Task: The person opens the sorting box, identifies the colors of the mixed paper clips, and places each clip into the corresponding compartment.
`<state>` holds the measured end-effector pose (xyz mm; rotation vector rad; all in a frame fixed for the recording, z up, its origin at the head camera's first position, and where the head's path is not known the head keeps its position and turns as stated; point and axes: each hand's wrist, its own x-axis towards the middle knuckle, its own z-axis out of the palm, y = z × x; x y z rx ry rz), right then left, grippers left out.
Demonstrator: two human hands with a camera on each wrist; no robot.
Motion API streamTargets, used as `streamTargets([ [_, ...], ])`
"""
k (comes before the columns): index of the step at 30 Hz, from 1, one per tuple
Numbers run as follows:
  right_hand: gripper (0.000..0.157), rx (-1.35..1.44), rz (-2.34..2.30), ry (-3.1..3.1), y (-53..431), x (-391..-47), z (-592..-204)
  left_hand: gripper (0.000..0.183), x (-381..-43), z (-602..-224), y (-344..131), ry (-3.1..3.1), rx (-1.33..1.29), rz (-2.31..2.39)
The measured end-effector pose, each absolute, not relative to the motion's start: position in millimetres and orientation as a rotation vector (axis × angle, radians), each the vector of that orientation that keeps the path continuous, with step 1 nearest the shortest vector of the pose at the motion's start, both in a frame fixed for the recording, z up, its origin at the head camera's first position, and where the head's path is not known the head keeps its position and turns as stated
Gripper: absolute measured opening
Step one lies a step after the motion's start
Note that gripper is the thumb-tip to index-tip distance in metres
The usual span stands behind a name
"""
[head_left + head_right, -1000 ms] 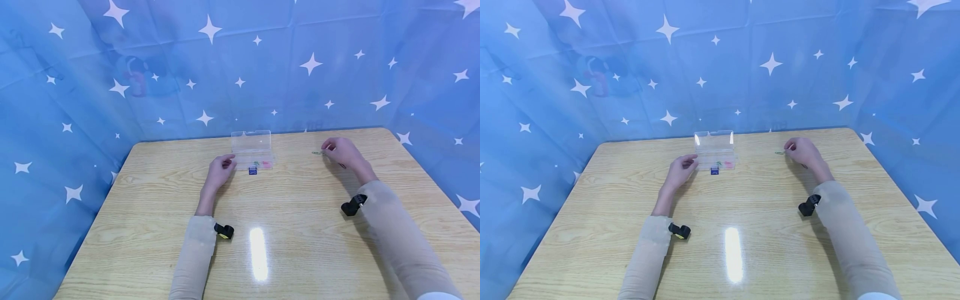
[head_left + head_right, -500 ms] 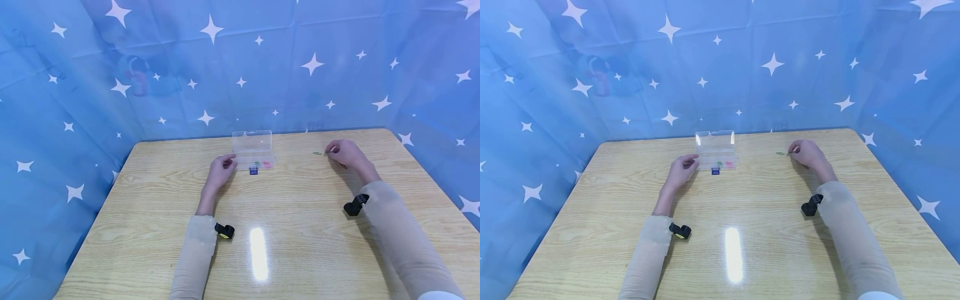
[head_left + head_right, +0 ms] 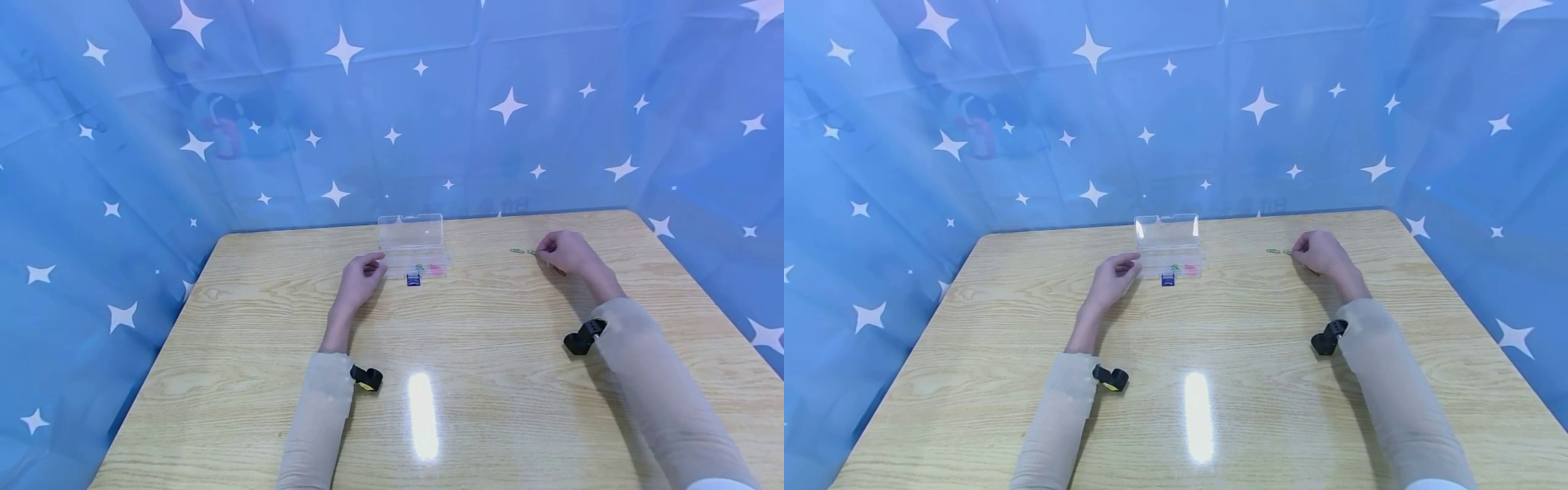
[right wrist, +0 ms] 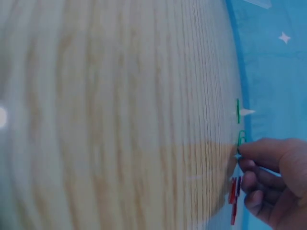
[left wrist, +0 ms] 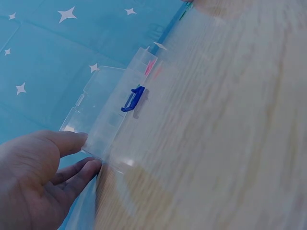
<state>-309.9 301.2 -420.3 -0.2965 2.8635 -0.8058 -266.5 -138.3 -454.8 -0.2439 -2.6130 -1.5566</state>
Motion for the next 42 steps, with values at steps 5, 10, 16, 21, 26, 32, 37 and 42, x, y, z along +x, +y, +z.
streamTargets([
  [5,0.021,-0.294,-0.830,2.859,300.8,-308.0,-419.4,0.033,-266.6,-455.1,-138.3,-2.615,-0.241,-1.555],
  [10,0.020,-0.302,-0.853,2.884,297.6,-305.4,-416.3,0.033,-265.8,-454.4,-138.1,-2.612,-0.247,-1.558],
  [16,0.020,-0.352,-0.856,2.914,288.7,-303.3,-411.7,0.033,-265.7,-454.2,-137.8,-2.609,-0.249,-1.556],
  [21,0.019,-0.399,-0.839,2.945,280.0,-303.4,-408.6,0.033,-266.0,-454.8,-137.5,-2.614,-0.241,-1.553],
  [26,0.017,-0.444,-0.841,2.963,269.8,-302.9,-403.6,0.033,-265.6,-455.0,-137.7,-2.611,-0.244,-1.555],
  [32,0.015,-0.493,-0.833,2.974,257.3,-306.2,-402.2,0.033,-264.6,-454.6,-138.5,-2.608,-0.233,-1.567],
  [37,0.015,-0.507,-0.841,2.966,247.7,-307.3,-401.1,0.033,-264.7,-454.9,-138.6,-2.608,-0.235,-1.581],
  [42,0.015,-0.518,-0.857,2.957,238.5,-307.0,-397.0,0.033,-265.0,-455.1,-138.4,-2.600,-0.241,-1.593],
])
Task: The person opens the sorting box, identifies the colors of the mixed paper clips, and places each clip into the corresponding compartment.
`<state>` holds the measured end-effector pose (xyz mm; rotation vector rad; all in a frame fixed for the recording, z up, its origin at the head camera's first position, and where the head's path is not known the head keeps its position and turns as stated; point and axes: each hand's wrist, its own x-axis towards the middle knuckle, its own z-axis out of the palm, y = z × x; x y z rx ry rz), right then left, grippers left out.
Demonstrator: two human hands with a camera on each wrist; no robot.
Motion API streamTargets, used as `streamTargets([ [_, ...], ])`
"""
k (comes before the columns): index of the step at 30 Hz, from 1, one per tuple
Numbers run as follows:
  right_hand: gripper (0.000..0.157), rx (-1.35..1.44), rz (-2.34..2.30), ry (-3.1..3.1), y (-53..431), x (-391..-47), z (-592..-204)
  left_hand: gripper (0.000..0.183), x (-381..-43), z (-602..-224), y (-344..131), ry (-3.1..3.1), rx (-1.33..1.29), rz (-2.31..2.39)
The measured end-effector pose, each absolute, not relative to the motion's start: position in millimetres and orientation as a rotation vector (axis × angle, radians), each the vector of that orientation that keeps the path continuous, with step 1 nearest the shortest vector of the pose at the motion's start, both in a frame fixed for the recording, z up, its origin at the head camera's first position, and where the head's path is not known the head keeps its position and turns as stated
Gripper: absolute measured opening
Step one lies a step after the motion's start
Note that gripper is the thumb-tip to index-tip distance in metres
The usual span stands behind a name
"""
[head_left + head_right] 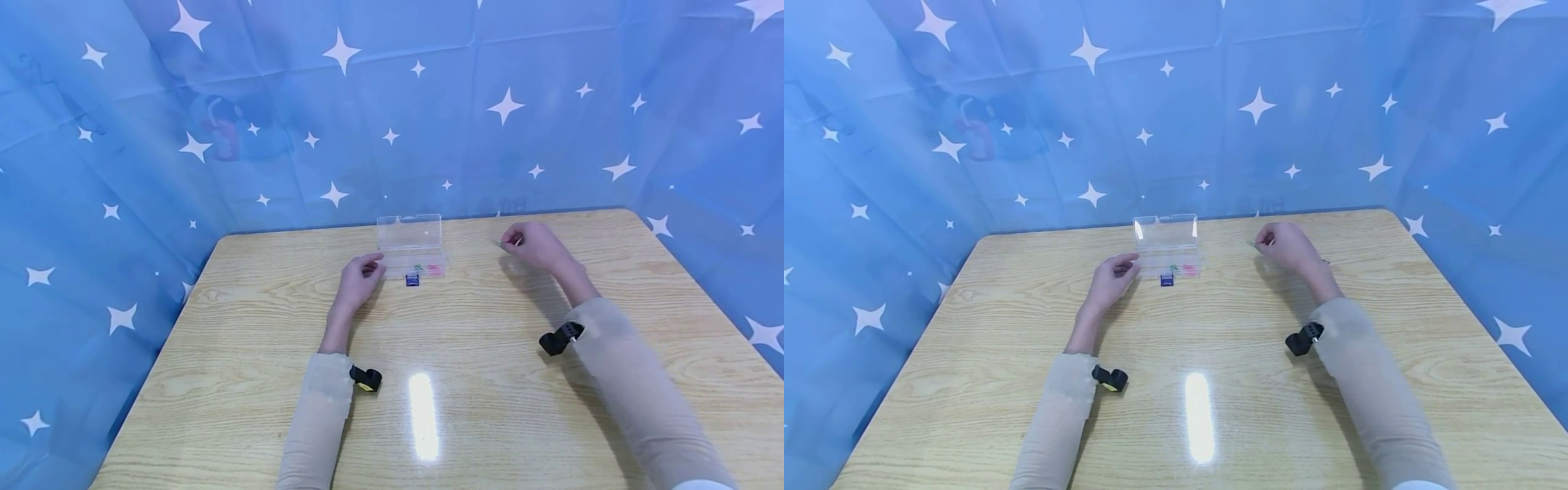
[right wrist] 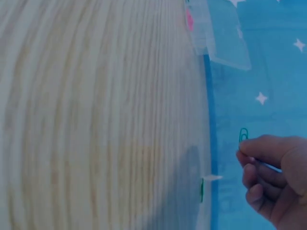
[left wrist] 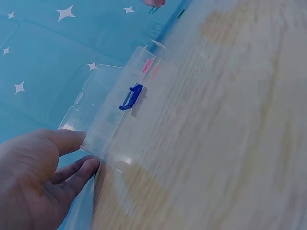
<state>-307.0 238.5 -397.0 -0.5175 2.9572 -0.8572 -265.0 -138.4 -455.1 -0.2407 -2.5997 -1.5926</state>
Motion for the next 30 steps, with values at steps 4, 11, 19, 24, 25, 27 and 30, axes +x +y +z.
streamTargets([
  [4,0.015,-0.527,-0.865,2.950,229.5,-307.8,-393.7,0.033,-264.5,-454.8,-138.9,-2.596,-0.232,-1.592],
  [11,0.014,-0.590,-0.875,2.943,211.0,-309.2,-391.3,0.033,-263.9,-455.5,-139.6,-2.601,-0.224,-1.588],
  [19,0.013,-0.650,-0.880,2.925,186.9,-310.6,-387.9,0.033,-263.8,-456.1,-139.8,-2.598,-0.223,-1.589],
  [24,0.011,-0.699,-0.890,2.911,171.5,-309.5,-386.9,0.034,-264.4,-456.0,-139.1,-2.600,-0.224,-1.592],
  [25,0.011,-0.706,-0.893,2.907,168.6,-309.2,-386.9,0.034,-264.6,-456.1,-138.9,-2.601,-0.222,-1.592],
  [27,0.011,-0.713,-0.895,2.898,162.9,-308.6,-387.2,0.034,-264.6,-456.1,-138.5,-2.603,-0.220,-1.594],
  [30,0.010,-0.720,-0.903,2.882,154.9,-308.6,-388.7,0.035,-264.8,-456.3,-138.3,-2.606,-0.211,-1.594],
])
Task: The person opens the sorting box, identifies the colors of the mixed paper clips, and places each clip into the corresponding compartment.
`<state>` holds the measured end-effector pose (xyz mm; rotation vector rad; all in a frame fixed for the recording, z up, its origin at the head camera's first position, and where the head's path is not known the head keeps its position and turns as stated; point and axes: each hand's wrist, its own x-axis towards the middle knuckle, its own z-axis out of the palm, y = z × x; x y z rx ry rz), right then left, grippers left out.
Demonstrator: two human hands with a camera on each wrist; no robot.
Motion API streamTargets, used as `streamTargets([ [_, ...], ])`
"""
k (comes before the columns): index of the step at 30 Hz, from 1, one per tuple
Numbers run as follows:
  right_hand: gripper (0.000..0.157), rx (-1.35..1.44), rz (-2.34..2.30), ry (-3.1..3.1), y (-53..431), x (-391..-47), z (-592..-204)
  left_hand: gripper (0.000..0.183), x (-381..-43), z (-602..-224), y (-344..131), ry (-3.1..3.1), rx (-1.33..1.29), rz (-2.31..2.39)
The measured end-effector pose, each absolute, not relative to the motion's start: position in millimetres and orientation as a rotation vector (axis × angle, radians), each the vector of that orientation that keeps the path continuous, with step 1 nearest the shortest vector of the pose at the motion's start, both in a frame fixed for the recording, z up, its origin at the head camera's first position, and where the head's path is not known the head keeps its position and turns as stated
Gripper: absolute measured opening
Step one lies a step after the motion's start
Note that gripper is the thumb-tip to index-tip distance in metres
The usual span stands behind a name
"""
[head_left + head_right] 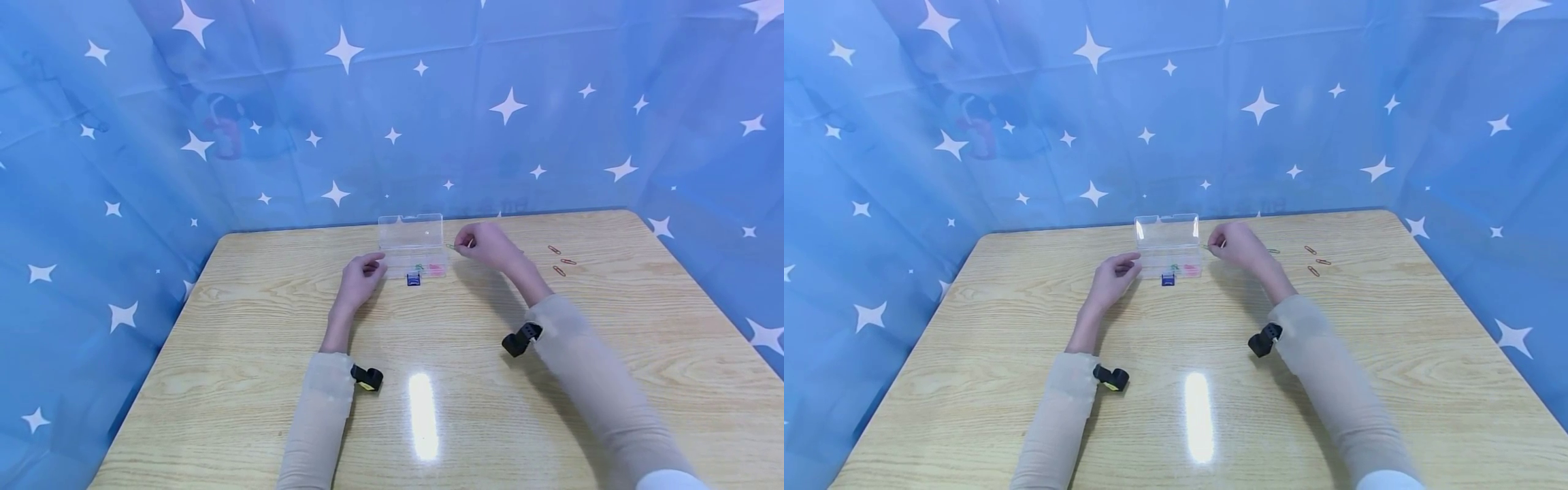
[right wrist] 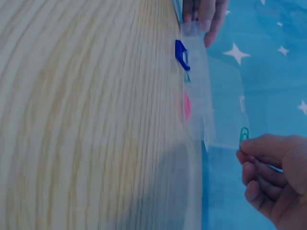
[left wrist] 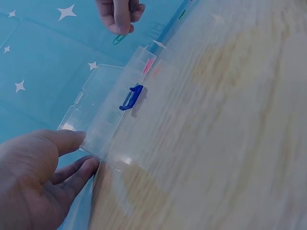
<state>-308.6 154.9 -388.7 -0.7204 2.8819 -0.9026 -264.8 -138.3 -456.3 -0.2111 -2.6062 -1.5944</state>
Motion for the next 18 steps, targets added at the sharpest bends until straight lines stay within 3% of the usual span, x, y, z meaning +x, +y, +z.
streamTargets([
  [18,0.009,-0.785,-0.968,2.778,110.4,-308.9,-401.0,0.033,-264.8,-456.4,-139.6,-2.591,-0.225,-1.604],
])
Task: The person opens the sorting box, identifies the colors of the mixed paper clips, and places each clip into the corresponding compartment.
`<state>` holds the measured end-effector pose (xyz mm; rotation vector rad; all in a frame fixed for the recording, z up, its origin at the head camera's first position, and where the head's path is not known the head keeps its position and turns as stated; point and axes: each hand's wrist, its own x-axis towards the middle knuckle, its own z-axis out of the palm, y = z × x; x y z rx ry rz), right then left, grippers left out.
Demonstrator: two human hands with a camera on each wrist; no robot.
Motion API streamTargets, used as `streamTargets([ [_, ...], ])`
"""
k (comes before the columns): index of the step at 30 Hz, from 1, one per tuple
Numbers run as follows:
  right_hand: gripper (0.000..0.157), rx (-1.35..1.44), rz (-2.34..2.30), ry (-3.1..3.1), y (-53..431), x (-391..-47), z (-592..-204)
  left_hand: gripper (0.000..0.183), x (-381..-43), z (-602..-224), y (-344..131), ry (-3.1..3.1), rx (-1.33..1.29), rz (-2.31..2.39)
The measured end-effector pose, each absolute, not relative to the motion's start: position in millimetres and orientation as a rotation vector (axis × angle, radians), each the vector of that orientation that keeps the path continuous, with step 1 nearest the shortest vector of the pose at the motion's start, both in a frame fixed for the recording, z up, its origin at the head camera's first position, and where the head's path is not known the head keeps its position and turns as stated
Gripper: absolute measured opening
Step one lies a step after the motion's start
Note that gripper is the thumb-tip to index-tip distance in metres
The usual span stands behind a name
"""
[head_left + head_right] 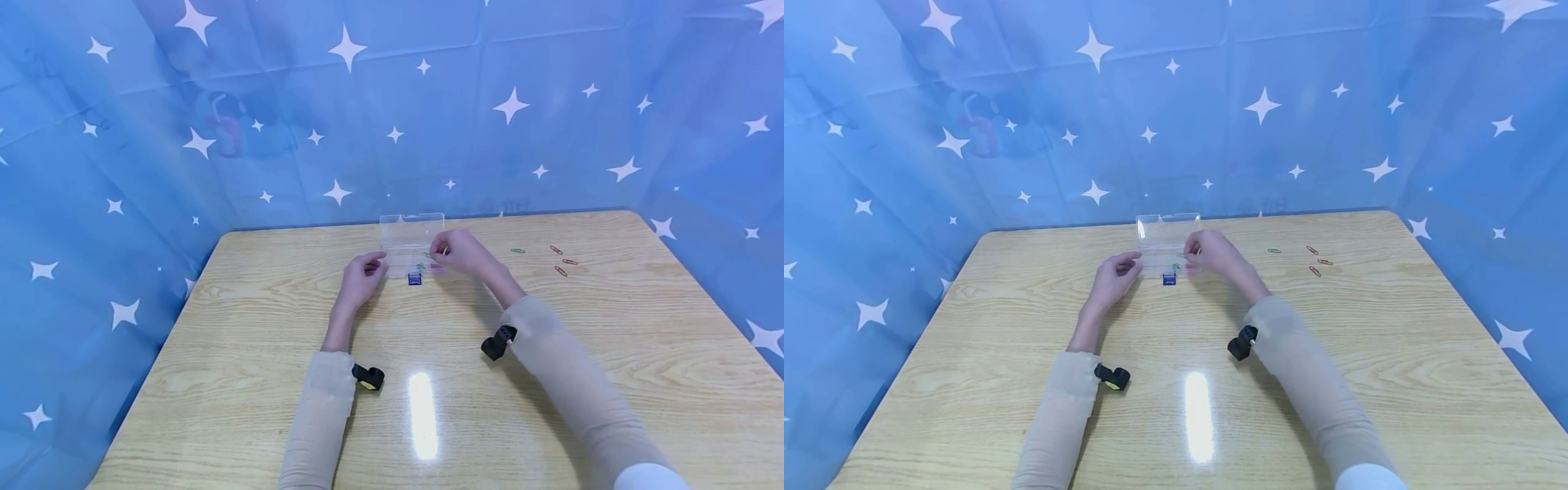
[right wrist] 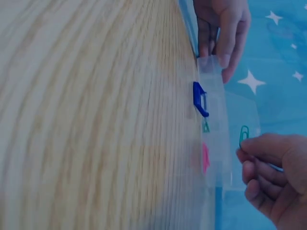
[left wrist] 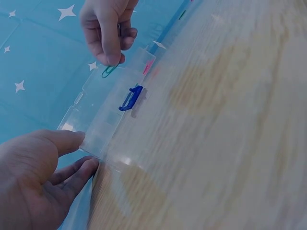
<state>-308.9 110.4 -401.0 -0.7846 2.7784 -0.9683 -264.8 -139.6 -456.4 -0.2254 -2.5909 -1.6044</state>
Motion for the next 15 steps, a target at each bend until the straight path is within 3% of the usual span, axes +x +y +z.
streamTargets([
  [15,0.013,-0.769,-0.975,2.748,99.2,-308.7,-407.5,0.035,-265.4,-455.9,-139.7,-2.576,-0.244,-1.630],
])
